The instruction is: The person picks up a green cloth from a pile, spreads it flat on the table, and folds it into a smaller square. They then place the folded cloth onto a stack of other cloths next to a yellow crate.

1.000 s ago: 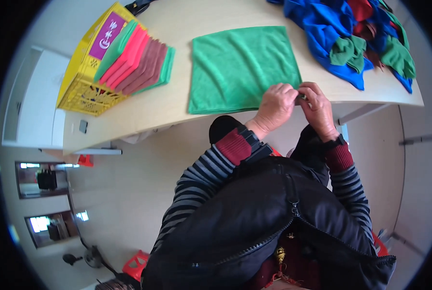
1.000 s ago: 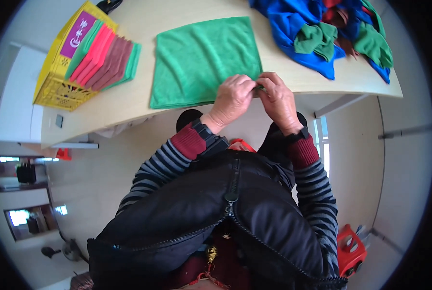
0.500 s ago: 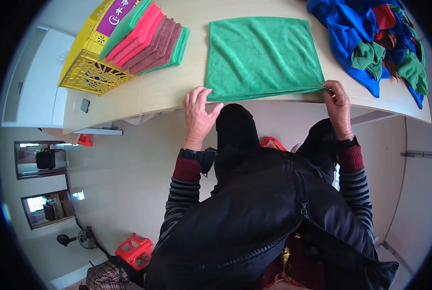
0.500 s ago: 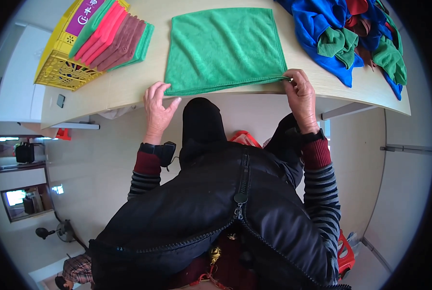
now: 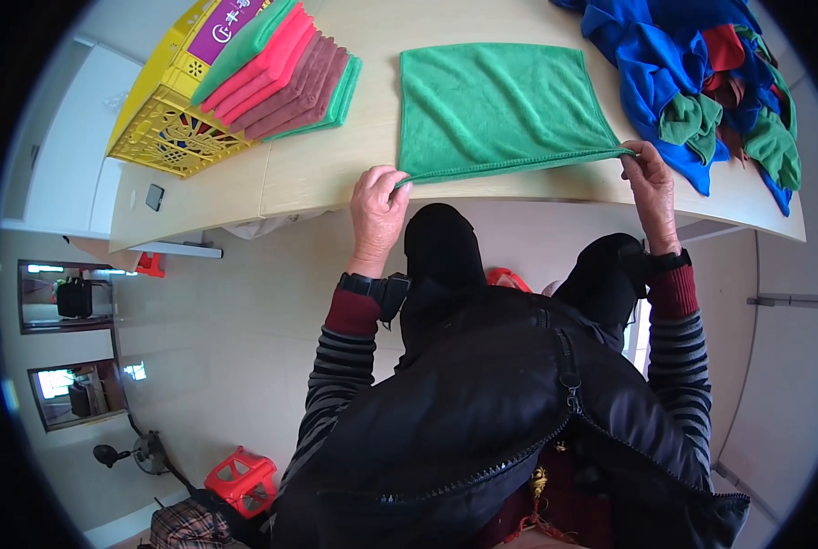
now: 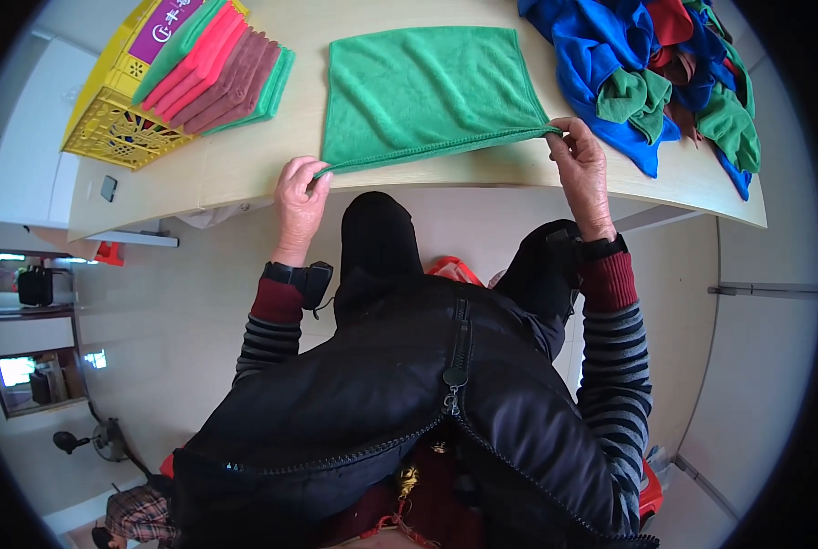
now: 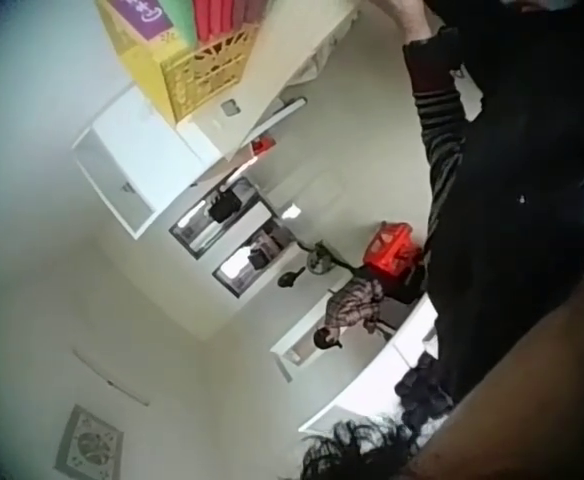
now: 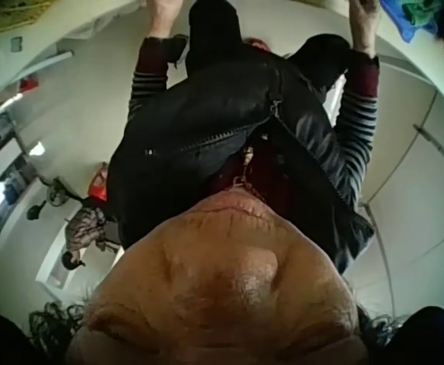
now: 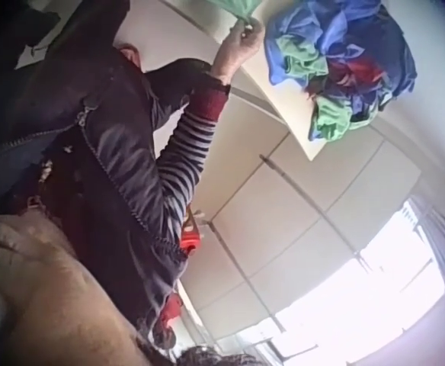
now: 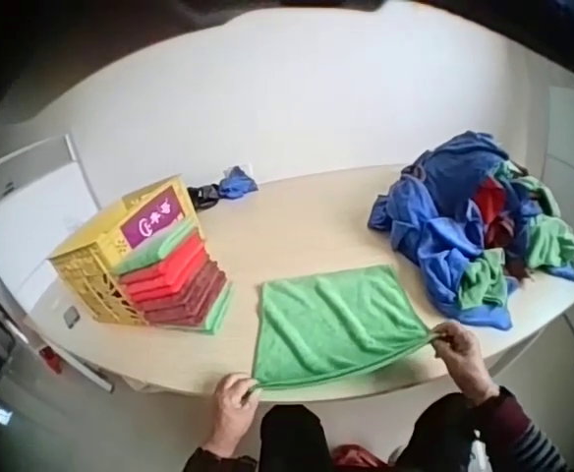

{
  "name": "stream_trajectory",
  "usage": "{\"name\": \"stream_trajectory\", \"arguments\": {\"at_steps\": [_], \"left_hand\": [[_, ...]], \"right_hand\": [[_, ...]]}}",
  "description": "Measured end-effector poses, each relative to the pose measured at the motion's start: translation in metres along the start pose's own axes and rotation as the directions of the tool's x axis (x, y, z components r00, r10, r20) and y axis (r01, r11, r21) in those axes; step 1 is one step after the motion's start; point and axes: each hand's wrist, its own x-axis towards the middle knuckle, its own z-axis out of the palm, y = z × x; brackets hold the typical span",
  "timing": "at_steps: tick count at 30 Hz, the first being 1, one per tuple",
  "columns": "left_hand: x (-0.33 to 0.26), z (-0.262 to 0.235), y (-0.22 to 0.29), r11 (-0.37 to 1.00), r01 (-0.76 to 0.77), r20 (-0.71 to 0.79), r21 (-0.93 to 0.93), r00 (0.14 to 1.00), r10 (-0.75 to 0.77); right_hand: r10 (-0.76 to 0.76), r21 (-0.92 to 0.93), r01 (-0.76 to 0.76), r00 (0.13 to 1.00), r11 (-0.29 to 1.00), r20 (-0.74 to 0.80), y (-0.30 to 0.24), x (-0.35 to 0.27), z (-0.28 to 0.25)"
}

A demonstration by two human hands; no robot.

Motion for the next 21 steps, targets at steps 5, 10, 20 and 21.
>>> {"name": "stream_trajectory", "arguments": {"at_steps": [5, 10, 20, 21], "left_hand": [[0.039, -0.016, 0.003, 0.993, 0.052, -0.056, -0.105, 0.997, -0.058], [0.132, -0.079, 0.043, 0.975, -0.220, -0.194, 0.042, 0.955, 0.224], [0.220, -0.167, 0.116, 0.869, -0.168, -0.118, -0.465, 0.985, 0.128], [0.222, -0.169, 0.116, 0.828, -0.148, -0.093, -0.541, 0.989, 0.116]], "right_hand": [[-0.088, -0.068, 0.092, 0.994, 0.993, 0.058, -0.022, 0.028, -0.018], [-0.219, -0.046, 0.228, 0.965, 0.973, 0.142, -0.095, 0.075, -0.059], [-0.312, -0.045, 0.320, 0.941, 0.946, 0.128, -0.222, 0.091, -0.124], [-0.258, -0.016, 0.264, 0.953, 0.964, 0.158, -0.225, 0.091, -0.130]]}}
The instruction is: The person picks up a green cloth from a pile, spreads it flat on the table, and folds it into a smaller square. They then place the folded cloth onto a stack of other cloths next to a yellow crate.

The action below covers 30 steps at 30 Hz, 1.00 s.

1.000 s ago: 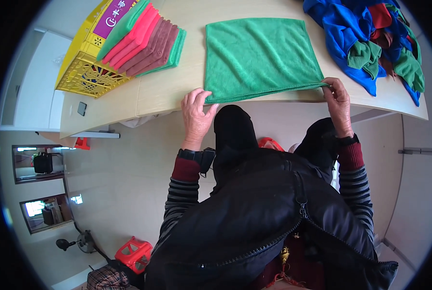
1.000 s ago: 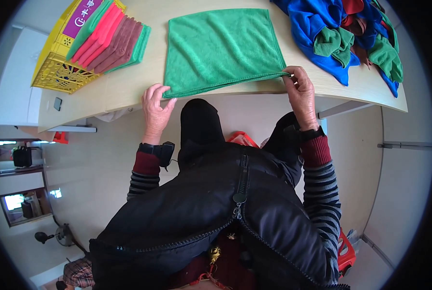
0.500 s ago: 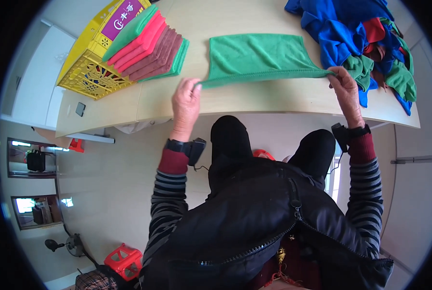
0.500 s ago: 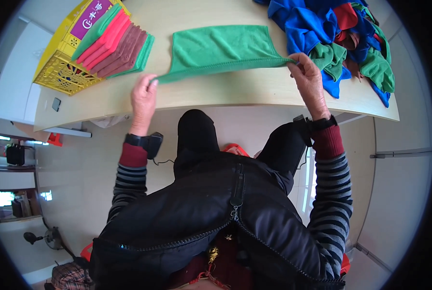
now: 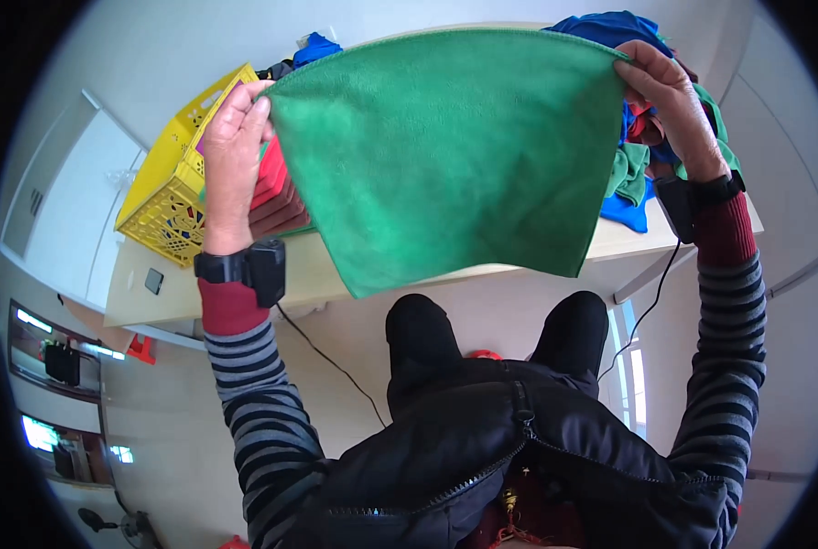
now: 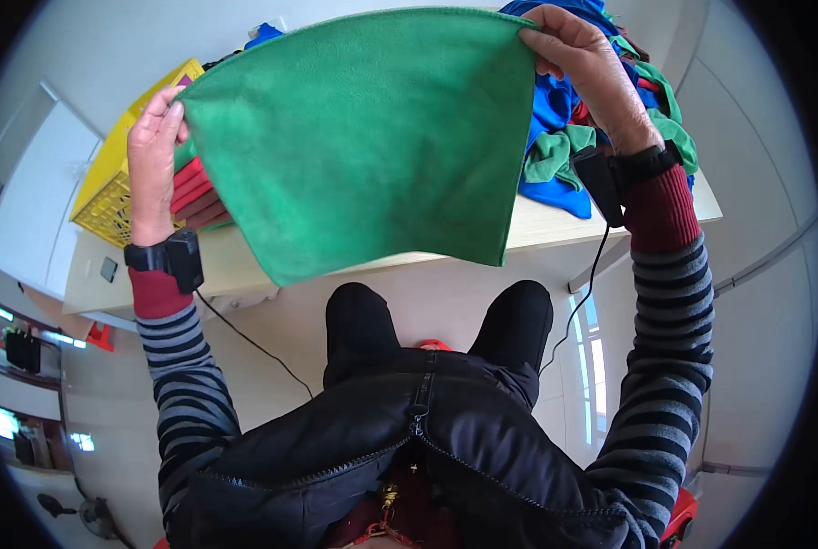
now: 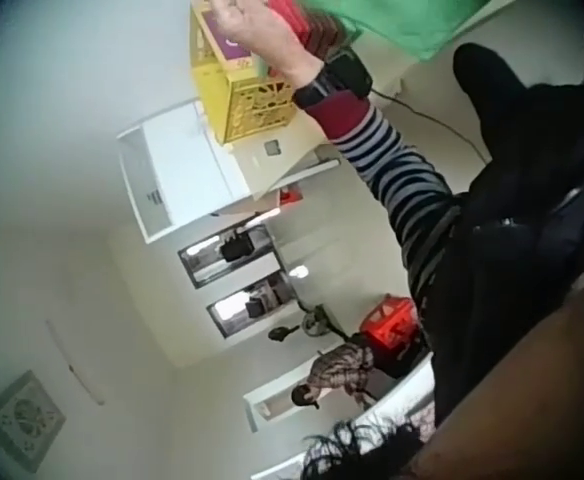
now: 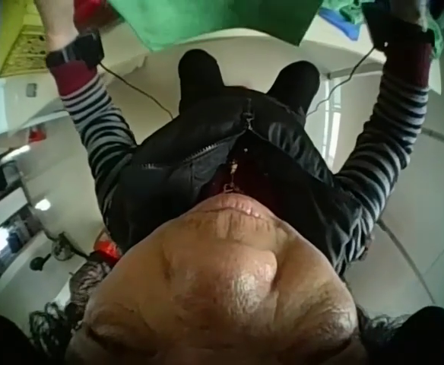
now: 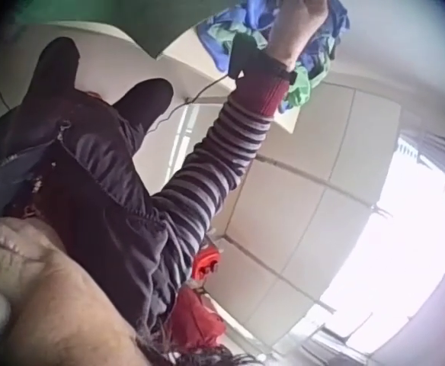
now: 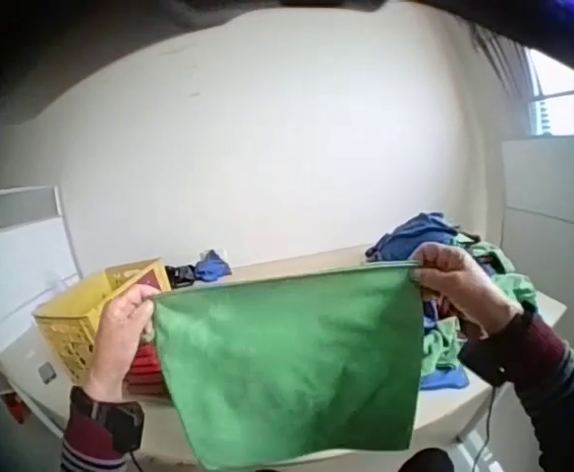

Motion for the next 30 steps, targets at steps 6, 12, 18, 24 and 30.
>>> {"name": "stream_trajectory", "arguments": {"at_steps": [6, 12, 18, 24, 30], "left_hand": [[0.004, -0.013, -0.016, 0.990, 0.116, 0.050, 0.086, 0.991, -0.121], [0.055, 0.011, -0.069, 0.947, 0.169, 0.161, 0.271, 0.963, -0.218], [0.067, 0.014, -0.073, 0.944, -0.026, -0.011, 0.328, 0.999, 0.031], [-0.054, 0.020, -0.121, 0.775, -0.275, 0.141, 0.569, 0.961, 0.237], [-0.207, 0.058, -0.165, 0.802, 0.007, 0.197, 0.598, 0.968, -0.156]], "right_hand": [[-0.013, 0.002, 0.013, 1.000, 1.000, 0.011, 0.004, 0.009, 0.008], [0.083, -0.188, -0.058, 0.988, 0.980, 0.131, 0.065, 0.074, 0.002], [-0.155, -0.232, 0.131, 0.984, 0.964, -0.090, 0.070, 0.078, 0.031], [-0.199, -0.435, 0.194, 0.979, 0.879, 0.034, 0.122, -0.017, 0.078], [-0.030, -0.521, 0.128, 0.981, 0.844, 0.191, 0.189, -0.109, 0.125]]}}
